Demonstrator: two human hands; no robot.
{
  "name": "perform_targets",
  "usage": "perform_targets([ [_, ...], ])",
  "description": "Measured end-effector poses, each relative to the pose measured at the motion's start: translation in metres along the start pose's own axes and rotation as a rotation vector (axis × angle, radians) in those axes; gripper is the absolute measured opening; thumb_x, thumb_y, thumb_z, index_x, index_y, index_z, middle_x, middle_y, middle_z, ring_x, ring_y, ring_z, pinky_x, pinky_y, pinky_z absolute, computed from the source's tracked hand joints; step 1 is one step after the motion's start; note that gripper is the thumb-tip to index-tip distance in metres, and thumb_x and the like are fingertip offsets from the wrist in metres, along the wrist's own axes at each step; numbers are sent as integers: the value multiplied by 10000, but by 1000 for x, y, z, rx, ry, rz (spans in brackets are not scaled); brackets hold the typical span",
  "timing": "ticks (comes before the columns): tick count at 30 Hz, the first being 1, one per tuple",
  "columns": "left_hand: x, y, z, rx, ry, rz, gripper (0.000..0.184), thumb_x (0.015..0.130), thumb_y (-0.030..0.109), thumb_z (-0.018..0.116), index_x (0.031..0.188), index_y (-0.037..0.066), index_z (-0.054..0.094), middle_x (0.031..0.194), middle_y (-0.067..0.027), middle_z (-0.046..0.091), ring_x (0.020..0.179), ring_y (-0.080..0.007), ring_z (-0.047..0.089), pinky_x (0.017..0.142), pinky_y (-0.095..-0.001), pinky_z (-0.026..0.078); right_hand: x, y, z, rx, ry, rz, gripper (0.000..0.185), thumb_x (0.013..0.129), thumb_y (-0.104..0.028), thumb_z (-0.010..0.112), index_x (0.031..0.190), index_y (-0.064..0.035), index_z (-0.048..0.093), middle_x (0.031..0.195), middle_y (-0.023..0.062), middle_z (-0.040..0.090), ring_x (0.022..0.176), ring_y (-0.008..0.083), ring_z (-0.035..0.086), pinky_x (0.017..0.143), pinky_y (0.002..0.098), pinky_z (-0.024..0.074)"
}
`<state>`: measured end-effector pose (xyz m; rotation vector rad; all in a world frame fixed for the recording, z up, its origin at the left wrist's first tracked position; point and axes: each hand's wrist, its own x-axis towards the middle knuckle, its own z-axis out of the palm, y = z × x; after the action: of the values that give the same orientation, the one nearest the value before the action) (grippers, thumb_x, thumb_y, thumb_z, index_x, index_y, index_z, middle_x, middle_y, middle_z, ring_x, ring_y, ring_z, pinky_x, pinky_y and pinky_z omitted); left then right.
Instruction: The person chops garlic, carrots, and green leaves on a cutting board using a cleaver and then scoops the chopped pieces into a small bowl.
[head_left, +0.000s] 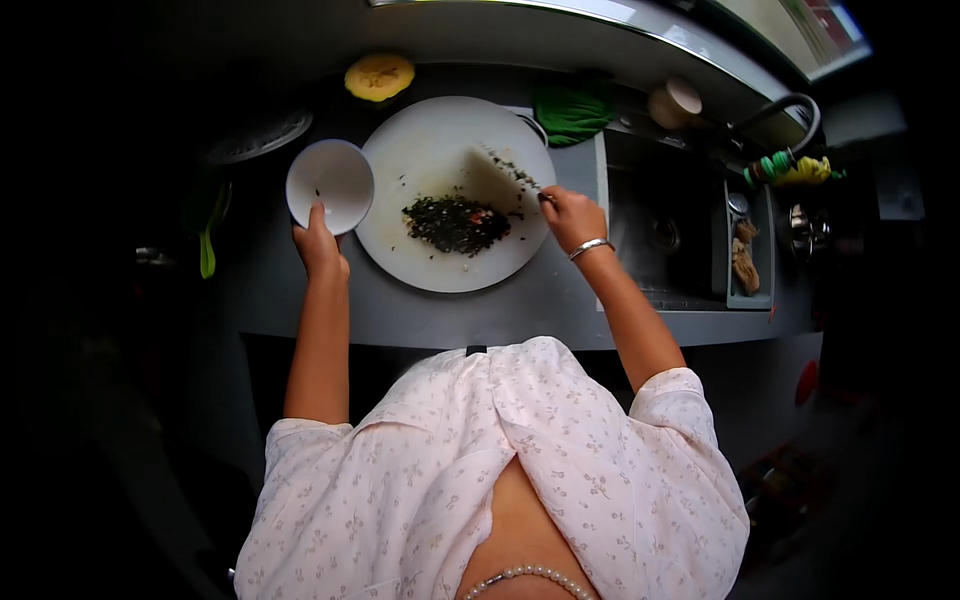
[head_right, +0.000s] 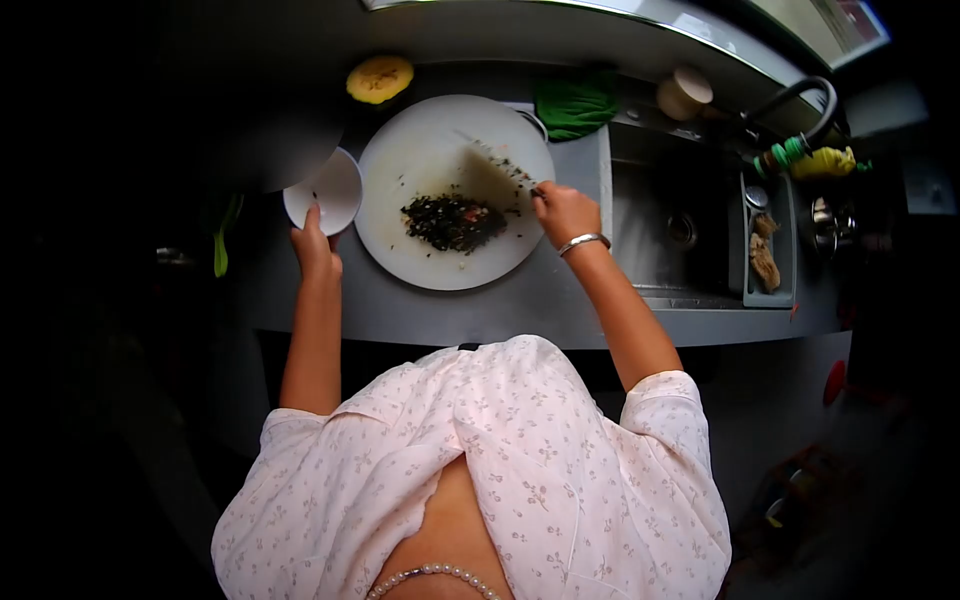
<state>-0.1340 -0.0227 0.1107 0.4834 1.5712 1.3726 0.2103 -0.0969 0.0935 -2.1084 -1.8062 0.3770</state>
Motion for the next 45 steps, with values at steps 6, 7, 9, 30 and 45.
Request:
perform_targets([
  [6, 19, -38, -65, 34, 27, -57, 518, 930, 137, 519, 1403, 40, 332, 1321, -162, 475, 1207, -279, 499, 933, -383, 483, -7, -15, 23, -29, -48, 51, 189, 857, -256, 595, 997, -155, 671, 843, 126, 683, 778, 336, 651, 682, 439, 522],
  [7, 23, -45, -70, 56, 9, -62, 520, 929, 137, 519, 1404, 44, 329, 1319, -160, 476, 1199, -280, 505, 942, -387, 481, -13, -20, 26, -38, -54, 47, 189, 857, -256, 595, 997, -155, 671, 843, 126, 683, 778, 336, 651, 682, 439, 522],
  [9, 26, -54, -72, 48, -2, -95, 516, 930, 139, 519, 1402, 48, 331, 1313, -159, 482, 1193, -279, 509, 947, -387, 478, -23, -32, 30, -82, -69, -47, 200, 854, -259, 606, 1018, -162, 667, 844, 119, 682, 762, 330, 653, 676, 432, 525],
  [30, 74, -35, 8, 183, -364, -92, 395, 934, 189, 553, 1271, 22, 433, 1135, -144, 573, 927, -265, 637, 650, -380, 617, -28, -50, -9, -268, 72, -561, 289, 751, -163, 703, 1030, -170, 629, 713, 12, 565, 614, 192, 601, 533, 315, 478],
  [45, 89, -61, 17, 755, -226, 353, 378, 918, 256, 609, 1194, 4, 553, 1082, -137, 640, 956, -233, 625, 858, -331, 473, -26, -64, -35, -227, 139, -669, 242, 705, -117, 708, 887, -130, 550, 694, -1, 544, 643, 169, 587, 562, 315, 445],
])
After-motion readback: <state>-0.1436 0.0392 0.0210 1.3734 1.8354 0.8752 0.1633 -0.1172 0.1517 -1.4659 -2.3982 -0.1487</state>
